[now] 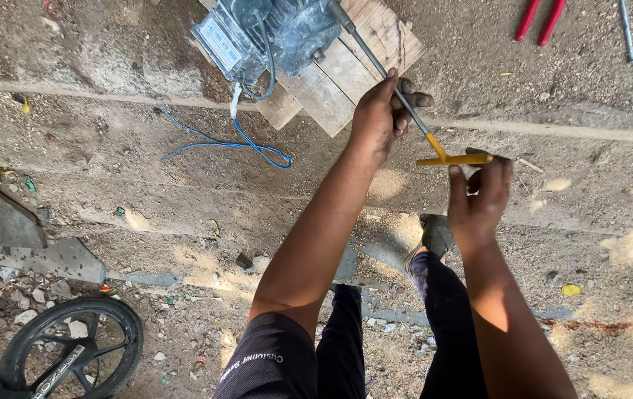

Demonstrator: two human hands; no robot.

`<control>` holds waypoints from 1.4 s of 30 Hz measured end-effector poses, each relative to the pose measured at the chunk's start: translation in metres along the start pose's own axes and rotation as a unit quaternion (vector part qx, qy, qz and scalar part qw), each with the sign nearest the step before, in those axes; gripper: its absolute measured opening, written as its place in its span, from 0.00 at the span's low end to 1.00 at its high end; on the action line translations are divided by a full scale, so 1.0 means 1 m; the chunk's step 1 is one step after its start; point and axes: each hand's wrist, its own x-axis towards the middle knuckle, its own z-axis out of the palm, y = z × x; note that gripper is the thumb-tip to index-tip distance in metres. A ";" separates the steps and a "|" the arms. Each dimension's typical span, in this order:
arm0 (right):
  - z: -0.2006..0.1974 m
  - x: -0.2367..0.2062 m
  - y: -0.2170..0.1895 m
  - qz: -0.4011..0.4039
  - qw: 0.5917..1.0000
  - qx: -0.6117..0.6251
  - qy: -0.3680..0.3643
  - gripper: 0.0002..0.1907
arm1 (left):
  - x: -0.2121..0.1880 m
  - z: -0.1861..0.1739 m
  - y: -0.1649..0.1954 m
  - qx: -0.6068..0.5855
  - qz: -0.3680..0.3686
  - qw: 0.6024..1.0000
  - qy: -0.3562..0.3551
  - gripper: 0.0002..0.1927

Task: The person uses a T-handle socket wrench to loosen and tighten bolts on a blue electric water pump motor mounted on a wooden block on concrete steps. They reposition the wrench on several bolts, steady the motor with the other hand, then pick up a hammer and other hand tools from the ground.

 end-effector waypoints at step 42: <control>-0.005 0.018 -0.007 0.073 0.991 0.042 0.105 0.14 | 0.000 -0.007 -0.008 -0.016 0.007 1.000 -0.015 0.21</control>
